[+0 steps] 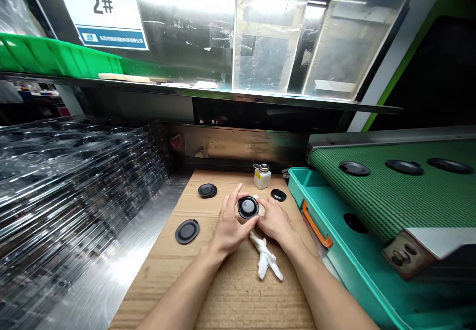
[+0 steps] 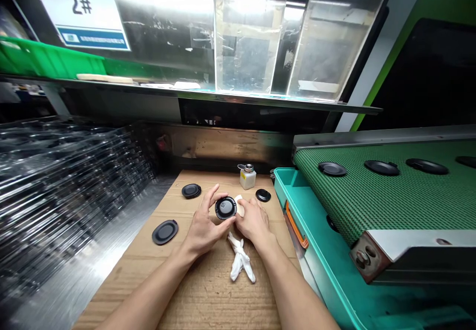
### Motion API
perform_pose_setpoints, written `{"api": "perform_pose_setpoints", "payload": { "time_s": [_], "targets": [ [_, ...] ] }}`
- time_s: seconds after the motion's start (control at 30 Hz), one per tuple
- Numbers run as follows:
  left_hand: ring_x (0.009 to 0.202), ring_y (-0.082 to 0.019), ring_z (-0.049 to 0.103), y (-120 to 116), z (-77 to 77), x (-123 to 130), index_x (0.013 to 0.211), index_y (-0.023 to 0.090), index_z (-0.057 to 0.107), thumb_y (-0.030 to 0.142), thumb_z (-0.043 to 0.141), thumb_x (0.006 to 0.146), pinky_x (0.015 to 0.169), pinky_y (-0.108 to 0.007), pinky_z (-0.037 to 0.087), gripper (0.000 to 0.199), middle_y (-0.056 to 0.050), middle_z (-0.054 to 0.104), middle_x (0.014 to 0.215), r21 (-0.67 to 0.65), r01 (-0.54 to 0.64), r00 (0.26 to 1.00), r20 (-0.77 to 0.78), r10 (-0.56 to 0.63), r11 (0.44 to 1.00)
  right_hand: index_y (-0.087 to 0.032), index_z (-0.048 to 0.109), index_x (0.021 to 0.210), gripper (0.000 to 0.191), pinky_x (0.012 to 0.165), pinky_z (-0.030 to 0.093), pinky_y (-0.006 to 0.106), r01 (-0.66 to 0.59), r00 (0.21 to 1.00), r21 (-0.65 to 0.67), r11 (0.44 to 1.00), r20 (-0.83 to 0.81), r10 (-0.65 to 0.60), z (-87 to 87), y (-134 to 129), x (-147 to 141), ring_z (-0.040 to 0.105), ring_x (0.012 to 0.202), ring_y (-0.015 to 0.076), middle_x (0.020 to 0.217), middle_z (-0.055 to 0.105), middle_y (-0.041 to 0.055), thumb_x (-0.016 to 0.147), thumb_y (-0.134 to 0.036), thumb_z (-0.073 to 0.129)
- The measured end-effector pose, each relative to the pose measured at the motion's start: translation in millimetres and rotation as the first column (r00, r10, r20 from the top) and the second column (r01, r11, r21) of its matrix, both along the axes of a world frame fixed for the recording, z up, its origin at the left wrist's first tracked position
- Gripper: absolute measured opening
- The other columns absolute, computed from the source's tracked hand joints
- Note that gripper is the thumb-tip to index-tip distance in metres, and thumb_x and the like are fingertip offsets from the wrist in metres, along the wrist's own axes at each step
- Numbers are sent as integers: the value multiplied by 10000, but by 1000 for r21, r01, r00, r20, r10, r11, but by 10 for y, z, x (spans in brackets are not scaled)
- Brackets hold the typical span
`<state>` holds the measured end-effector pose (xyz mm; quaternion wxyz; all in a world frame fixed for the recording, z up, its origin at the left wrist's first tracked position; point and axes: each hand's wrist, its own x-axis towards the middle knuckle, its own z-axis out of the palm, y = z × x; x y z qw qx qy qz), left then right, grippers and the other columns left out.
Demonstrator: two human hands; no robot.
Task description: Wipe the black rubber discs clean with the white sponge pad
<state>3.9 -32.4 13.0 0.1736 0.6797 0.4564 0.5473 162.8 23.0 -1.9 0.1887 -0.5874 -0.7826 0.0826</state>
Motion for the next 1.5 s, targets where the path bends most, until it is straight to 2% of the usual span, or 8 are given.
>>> {"api": "perform_pose_setpoints", "payload": {
  "time_s": [0.67, 0.77, 0.83, 0.93, 1.03, 1.2, 1.33, 1.5],
  "targets": [
    [1188, -225, 518, 25, -9, -42, 1428, 265, 305, 244, 703, 751, 1062, -416, 379, 786, -77, 563, 1267, 44, -23, 1000, 9, 23, 999, -275, 578, 1230, 397, 808, 362, 286, -18, 1000, 0, 1000, 8, 18, 6, -3, 4, 520, 1013, 221, 1061, 566, 69, 853, -389, 531],
    [1162, -234, 536, 32, -25, -26, 1334, 236, 461, 328, 624, 831, 1019, -391, 408, 537, -89, 581, 1254, -26, 5, 998, 55, -4, 1000, -249, 584, 1237, 412, 837, 366, 296, -26, 1000, -1, 1000, 10, 26, -5, -11, 24, 532, 993, 225, 1060, 573, 83, 871, -425, 514],
    [1055, -217, 592, 64, -51, -23, 1212, 212, 569, 385, 482, 916, 942, -360, 447, 354, -89, 636, 1156, -130, 28, 994, 107, -14, 991, -248, 581, 1251, 444, 845, 368, 310, -17, 1000, 2, 1000, 17, 17, -32, 6, 40, 532, 1008, 239, 1078, 568, 89, 872, -470, 513],
    [876, -199, 626, 139, -107, -48, 1026, 177, 638, 423, 398, 945, 834, -333, 471, 353, -80, 682, 934, -283, -12, 990, 130, 51, 959, -262, 589, 1243, 469, 835, 380, 330, 7, 1000, -17, 1000, 29, -7, -96, 66, 63, 535, 1031, 261, 1066, 564, 84, 843, -503, 545],
    [854, -195, 614, 169, -157, -86, 1013, 183, 629, 405, 466, 920, 829, -330, 462, 291, -69, 679, 910, -282, -57, 994, 76, 81, 958, -294, 593, 1228, 442, 819, 391, 344, -7, 999, -17, 1000, 40, 8, -147, 109, 82, 550, 1016, 262, 1045, 565, 74, 846, -506, 527],
    [1148, -290, 466, 104, -219, -127, 906, 237, 675, 406, 557, 856, 1015, -455, 333, 212, -95, 601, 1160, -196, -207, 948, -281, 148, 959, -275, 598, 1220, 446, 827, 399, 339, -30, 999, 40, 999, 26, 29, -186, 85, 82, 562, 1007, 259, 1013, 570, 77, 846, -504, 517],
    [1228, -293, 415, 79, -202, -214, 1212, 253, 589, 475, 476, 880, 1046, -448, 314, 415, -105, 523, 1295, -249, -219, 955, -252, 155, 943, -260, 611, 1199, 427, 820, 407, 326, -47, 999, 42, 998, -14, 48, -230, 107, 44, 575, 992, 249, 1008, 581, 73, 853, -486, 504],
    [1197, -350, 425, -1, -116, -329, 1305, 268, 536, 555, 754, 584, 1038, -478, 314, 806, -101, 552, 1262, -341, -73, 936, -348, -54, 937, -267, 603, 1201, 415, 821, 407, 333, -41, 998, 45, 998, -39, 42, -218, 116, 4, 566, 1022, 252, 1043, 581, 71, 861, -480, 495]
  ]
}}
